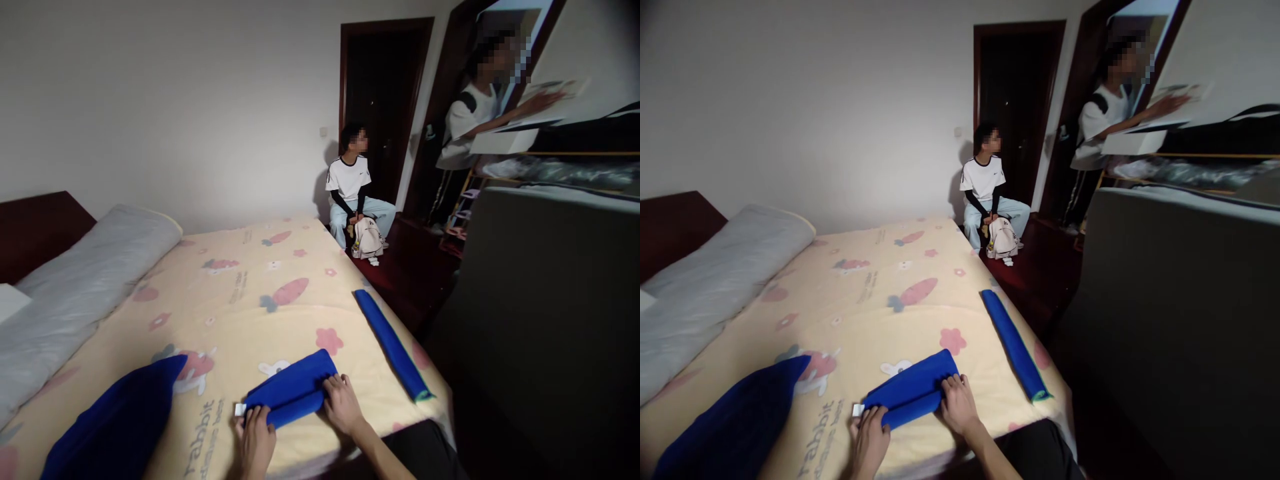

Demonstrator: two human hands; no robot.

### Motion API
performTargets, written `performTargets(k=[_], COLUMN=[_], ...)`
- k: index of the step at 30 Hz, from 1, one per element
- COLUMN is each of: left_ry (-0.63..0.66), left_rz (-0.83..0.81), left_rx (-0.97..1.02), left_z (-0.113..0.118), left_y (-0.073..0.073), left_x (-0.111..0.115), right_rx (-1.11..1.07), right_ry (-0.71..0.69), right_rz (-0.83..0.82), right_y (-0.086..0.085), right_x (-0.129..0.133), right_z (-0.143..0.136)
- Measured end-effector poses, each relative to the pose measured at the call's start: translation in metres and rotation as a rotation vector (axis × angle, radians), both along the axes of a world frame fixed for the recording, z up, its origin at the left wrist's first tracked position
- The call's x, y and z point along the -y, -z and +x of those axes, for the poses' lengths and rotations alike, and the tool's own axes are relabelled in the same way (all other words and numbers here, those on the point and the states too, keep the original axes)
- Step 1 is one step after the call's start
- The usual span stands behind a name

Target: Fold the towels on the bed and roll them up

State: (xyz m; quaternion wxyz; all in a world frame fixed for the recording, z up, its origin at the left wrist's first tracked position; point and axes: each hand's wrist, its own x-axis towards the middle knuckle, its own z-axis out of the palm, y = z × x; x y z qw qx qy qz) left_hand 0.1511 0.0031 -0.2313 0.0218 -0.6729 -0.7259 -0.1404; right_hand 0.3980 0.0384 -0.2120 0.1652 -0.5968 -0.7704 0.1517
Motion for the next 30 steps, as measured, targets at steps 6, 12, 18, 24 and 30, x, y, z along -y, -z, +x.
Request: performTargets(k=[6,12,18,24,30], left_ry=[0.008,-0.038,0.199,0.305,0.220], left_rz=[0.003,0.081,0.225,0.294,0.240], left_rx=[0.032,0.014,-0.003,0.024,-0.009], left_z=[-0.008,-0.003,0.034,0.023,-0.024], left_y=[0.013,0.015,0.030,0.046,0.048], left_x=[0.000,0.010,0.011,0.000,0.006], right_rx=[-0.066,-0.070,-0.162,-0.114,-0.043], right_ry=[-0.030,0.027,-0.149,-0.280,-0.216], right_rz=[0.050,0.053,0.153,0.260,0.294], right_y=[0.015,0.014,0.012,0.032,0.036], right_x=[0.003,0.009,0.024,0.011,-0.003], right_z=[0.006,0.002,-0.039,-0.035,0.016])
